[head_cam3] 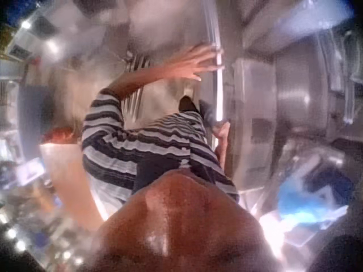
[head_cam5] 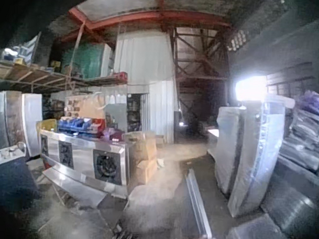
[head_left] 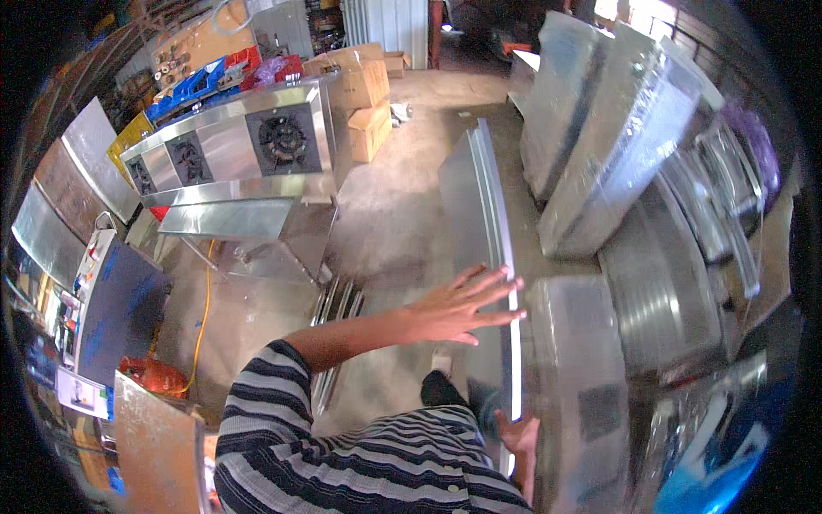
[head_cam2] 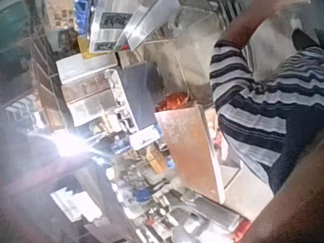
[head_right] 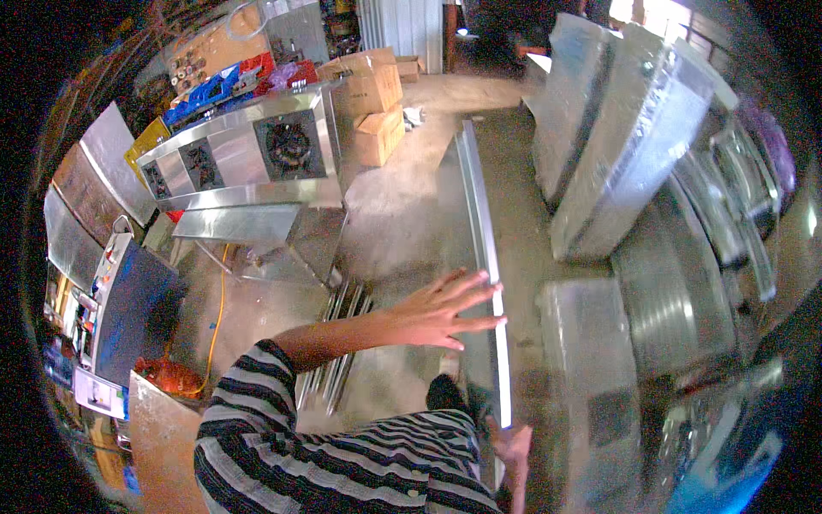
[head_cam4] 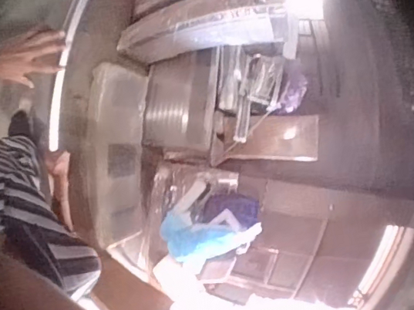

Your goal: The person uses a corded drill to make holes in a long metal sheet on the floor, then lifts and repositions the sheet to drill additional holes. The person carries the sheet to a stainless steel table and places it on top.

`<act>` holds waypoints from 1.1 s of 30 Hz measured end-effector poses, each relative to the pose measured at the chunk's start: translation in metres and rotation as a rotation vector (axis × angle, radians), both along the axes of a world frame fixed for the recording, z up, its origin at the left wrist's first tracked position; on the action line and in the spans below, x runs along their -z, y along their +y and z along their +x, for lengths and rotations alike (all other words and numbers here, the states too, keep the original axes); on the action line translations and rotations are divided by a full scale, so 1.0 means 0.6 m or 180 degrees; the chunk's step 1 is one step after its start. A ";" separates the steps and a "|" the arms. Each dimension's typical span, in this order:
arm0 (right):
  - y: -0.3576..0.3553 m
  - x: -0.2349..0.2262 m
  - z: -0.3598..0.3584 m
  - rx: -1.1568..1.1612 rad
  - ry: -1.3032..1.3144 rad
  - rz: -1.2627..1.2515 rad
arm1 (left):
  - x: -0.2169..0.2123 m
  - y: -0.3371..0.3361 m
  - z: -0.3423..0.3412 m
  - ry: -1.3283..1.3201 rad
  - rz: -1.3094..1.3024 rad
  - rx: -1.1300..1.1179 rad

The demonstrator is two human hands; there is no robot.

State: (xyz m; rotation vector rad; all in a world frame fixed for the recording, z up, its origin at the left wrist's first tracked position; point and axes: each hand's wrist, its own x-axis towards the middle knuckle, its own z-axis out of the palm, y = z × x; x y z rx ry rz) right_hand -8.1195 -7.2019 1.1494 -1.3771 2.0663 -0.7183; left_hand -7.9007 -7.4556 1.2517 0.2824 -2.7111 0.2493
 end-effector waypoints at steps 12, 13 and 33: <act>-0.883 -0.019 -0.152 -0.0450 -0.0115 -0.0618 | -0.137 -0.869 -0.213 -0.1317 -0.0936 0.0343; -0.959 -0.025 -0.157 -0.0467 -0.0070 -0.0581 | -0.144 -0.949 -0.216 -0.1297 -0.0955 0.0423; -2.393 -0.176 0.069 -0.0981 0.0593 -0.1614 | -0.550 -1.996 0.309 -0.0894 -0.2223 -0.2158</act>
